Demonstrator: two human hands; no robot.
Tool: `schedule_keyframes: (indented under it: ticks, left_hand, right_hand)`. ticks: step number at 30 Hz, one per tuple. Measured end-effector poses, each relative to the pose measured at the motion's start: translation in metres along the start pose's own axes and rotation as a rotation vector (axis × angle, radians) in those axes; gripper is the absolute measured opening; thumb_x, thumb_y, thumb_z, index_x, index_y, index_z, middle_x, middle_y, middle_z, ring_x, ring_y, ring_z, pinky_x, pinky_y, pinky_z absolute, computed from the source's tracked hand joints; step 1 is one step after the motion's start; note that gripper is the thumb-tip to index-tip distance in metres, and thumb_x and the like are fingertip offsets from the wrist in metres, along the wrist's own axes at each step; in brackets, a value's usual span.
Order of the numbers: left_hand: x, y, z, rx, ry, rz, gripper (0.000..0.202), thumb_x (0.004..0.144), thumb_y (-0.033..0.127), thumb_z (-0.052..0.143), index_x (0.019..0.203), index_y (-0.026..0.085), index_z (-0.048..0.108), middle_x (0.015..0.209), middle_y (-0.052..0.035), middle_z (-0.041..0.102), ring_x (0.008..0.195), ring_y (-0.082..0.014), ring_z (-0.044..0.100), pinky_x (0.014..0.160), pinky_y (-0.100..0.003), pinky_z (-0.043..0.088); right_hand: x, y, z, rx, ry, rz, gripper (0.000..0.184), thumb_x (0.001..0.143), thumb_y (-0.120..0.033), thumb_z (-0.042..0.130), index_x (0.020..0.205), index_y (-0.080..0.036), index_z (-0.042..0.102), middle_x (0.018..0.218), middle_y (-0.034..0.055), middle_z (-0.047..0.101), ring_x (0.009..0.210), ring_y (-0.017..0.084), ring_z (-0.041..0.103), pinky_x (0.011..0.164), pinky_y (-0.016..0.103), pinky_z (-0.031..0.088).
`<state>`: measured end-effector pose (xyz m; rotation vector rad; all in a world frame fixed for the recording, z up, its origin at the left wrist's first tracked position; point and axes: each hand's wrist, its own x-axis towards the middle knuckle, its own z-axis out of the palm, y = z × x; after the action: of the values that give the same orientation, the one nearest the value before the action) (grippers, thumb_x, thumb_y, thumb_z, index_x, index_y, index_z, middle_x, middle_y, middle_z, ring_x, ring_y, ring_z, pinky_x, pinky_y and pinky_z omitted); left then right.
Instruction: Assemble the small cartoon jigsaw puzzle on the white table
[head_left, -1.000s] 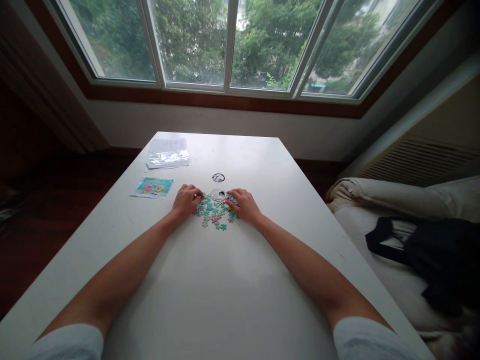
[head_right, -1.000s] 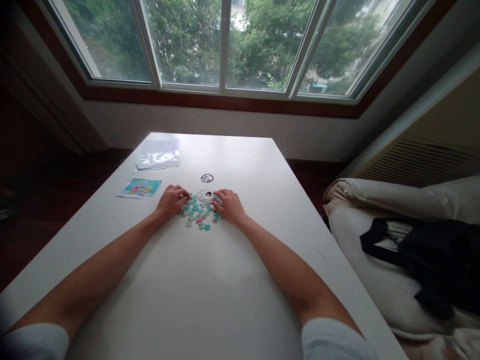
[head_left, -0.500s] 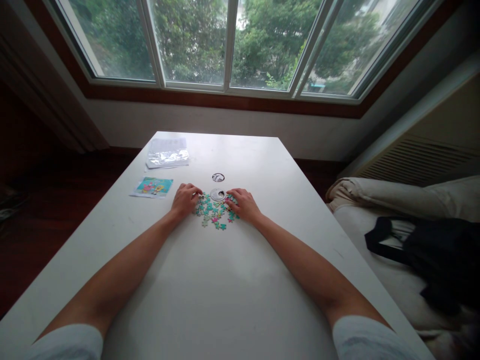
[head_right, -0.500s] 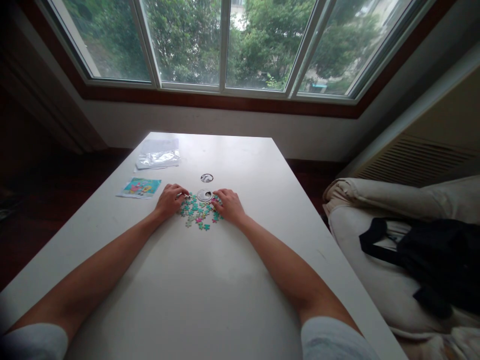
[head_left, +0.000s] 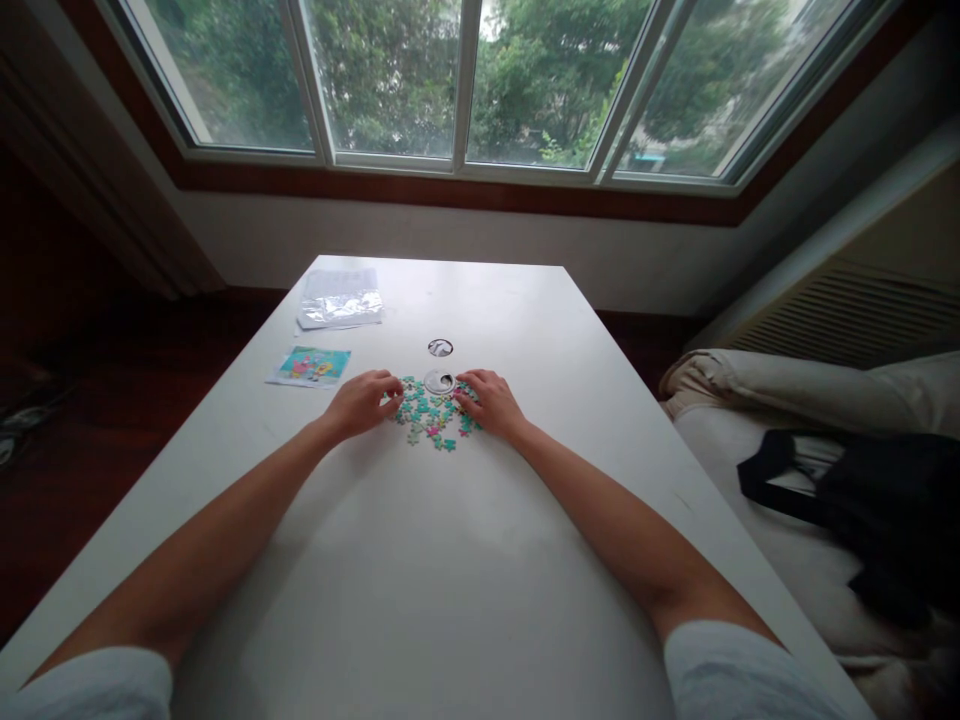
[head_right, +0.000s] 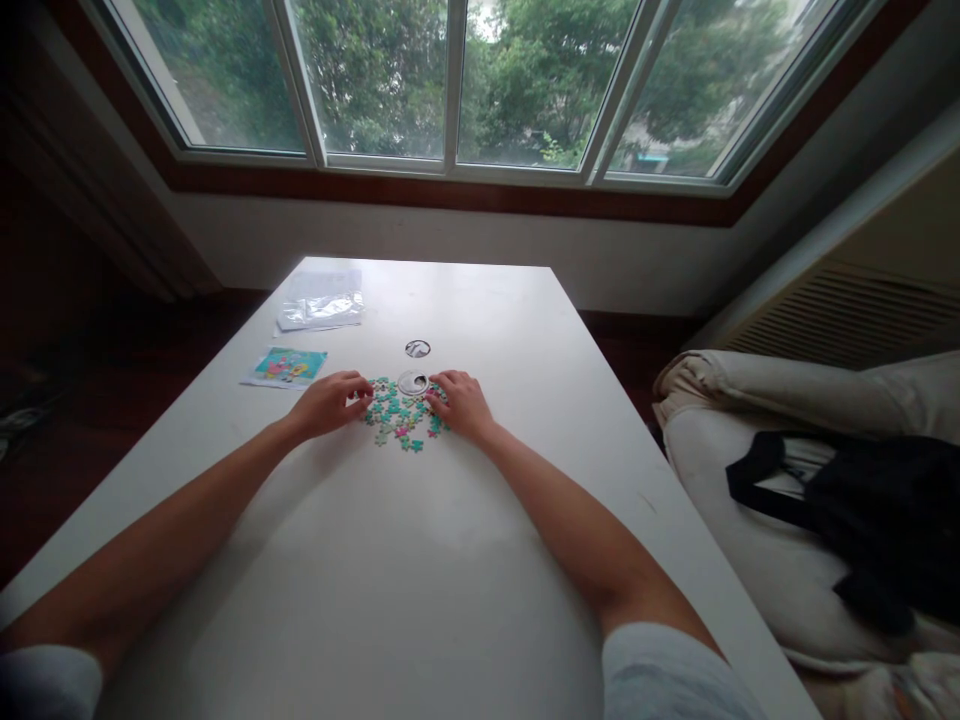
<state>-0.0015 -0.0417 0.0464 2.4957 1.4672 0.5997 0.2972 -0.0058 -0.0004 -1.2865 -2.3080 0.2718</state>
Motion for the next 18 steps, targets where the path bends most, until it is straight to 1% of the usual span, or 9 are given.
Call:
schedule_keyframes:
  ticks: [2,4,6,8,10,13,15,18]
  left_hand:
    - [-0.012,0.001,0.001,0.062,-0.005,0.008,0.015,0.090,0.036,0.060,0.096,0.026,0.069,0.091,-0.0030,0.067,0.080,-0.0197,0.062,0.073,-0.032,0.048]
    - [-0.022,-0.004,0.003,0.107,-0.012,0.035,0.018,0.089,0.037,0.062,0.101,0.026,0.068,0.097,-0.0046,0.066,0.088,-0.0220,0.063,0.080,-0.034,0.050]
    - [-0.028,-0.011,0.004,0.099,-0.016,0.055,0.024,0.089,0.037,0.062,0.109,0.026,0.066,0.106,-0.0063,0.065,0.097,-0.0236,0.063,0.086,-0.035,0.050]
    - [-0.030,-0.020,0.006,0.055,-0.009,0.052,0.026,0.090,0.035,0.061,0.114,0.026,0.066,0.111,-0.0069,0.064,0.099,-0.0230,0.063,0.089,-0.035,0.051]
    - [-0.030,-0.026,0.007,-0.005,-0.011,0.046,0.023,0.091,0.032,0.059,0.111,0.025,0.067,0.107,-0.0063,0.064,0.094,-0.0212,0.064,0.087,-0.034,0.052]
    - [-0.030,-0.030,0.008,-0.102,-0.003,0.034,0.022,0.090,0.028,0.058,0.109,0.024,0.069,0.098,-0.0047,0.064,0.086,-0.0182,0.063,0.081,-0.031,0.053]
    - [-0.030,-0.031,0.010,-0.151,0.022,0.022,0.022,0.090,0.027,0.058,0.108,0.023,0.071,0.097,-0.0042,0.064,0.082,-0.0164,0.063,0.077,-0.028,0.053]
    - [-0.031,-0.031,0.012,-0.195,0.046,0.007,0.019,0.090,0.029,0.059,0.100,0.022,0.073,0.097,-0.0040,0.065,0.076,-0.0138,0.061,0.072,-0.026,0.052]
  right_hand:
    - [0.000,0.000,0.000,-0.001,0.004,-0.007,0.039,0.098,-0.042,0.059,0.133,-0.025,0.064,0.133,0.0099,0.065,0.124,0.028,0.055,0.106,0.044,0.042]
    - [0.000,0.000,0.001,-0.002,0.009,-0.012,0.038,0.098,-0.042,0.059,0.132,-0.025,0.065,0.133,0.0098,0.065,0.124,0.028,0.055,0.107,0.044,0.042]
    - [0.000,0.000,0.001,-0.003,0.009,-0.007,0.038,0.098,-0.042,0.059,0.132,-0.025,0.065,0.133,0.0097,0.065,0.124,0.028,0.055,0.107,0.044,0.042]
    - [0.000,0.000,0.001,-0.002,0.003,0.003,0.038,0.098,-0.042,0.060,0.132,-0.026,0.065,0.133,0.0097,0.065,0.123,0.028,0.055,0.106,0.044,0.042]
    - [0.001,0.000,0.001,0.000,-0.001,0.005,0.038,0.098,-0.041,0.060,0.132,-0.026,0.064,0.133,0.0098,0.065,0.124,0.028,0.055,0.106,0.044,0.042]
    - [0.000,-0.001,0.000,0.000,0.000,-0.002,0.038,0.099,-0.042,0.059,0.132,-0.025,0.064,0.133,0.0100,0.064,0.125,0.028,0.054,0.107,0.043,0.041]
    - [0.000,-0.002,-0.001,-0.001,0.003,-0.005,0.038,0.099,-0.042,0.058,0.132,-0.024,0.064,0.133,0.0102,0.064,0.125,0.028,0.054,0.107,0.043,0.041]
    - [0.000,-0.003,-0.001,-0.001,0.002,-0.005,0.037,0.099,-0.042,0.058,0.132,-0.024,0.065,0.133,0.0104,0.064,0.125,0.028,0.054,0.106,0.043,0.041]
